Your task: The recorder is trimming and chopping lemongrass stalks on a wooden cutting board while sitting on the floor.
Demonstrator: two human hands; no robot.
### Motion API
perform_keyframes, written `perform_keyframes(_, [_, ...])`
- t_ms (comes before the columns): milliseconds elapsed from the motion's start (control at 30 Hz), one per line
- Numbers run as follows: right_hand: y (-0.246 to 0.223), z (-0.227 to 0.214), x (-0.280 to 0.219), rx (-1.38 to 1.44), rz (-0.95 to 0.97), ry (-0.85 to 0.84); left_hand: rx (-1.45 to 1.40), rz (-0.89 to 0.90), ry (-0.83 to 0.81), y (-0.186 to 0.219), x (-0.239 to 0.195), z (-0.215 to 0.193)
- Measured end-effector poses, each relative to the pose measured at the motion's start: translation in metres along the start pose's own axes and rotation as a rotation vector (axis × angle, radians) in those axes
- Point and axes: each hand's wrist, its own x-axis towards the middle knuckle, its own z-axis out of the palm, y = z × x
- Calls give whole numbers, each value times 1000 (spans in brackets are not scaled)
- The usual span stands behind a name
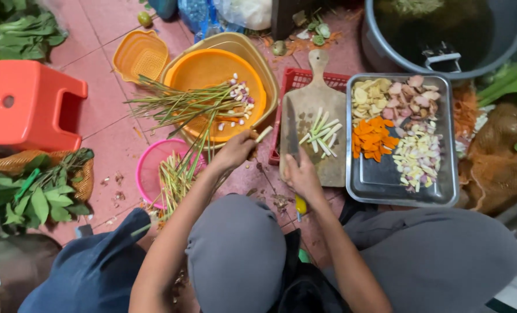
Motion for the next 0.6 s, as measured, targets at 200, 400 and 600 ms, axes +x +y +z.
perform_keyframes(200, [-4,3,0,-260,-439,103,-128,-180,-195,68,-32,16])
perform_keyframes(400, [12,-14,10,-503,-531,253,206,-33,-225,70,-28,11])
perform_keyframes(600, [-16,5,-8,-499,-320,156,399,51,-112,90,-25,23])
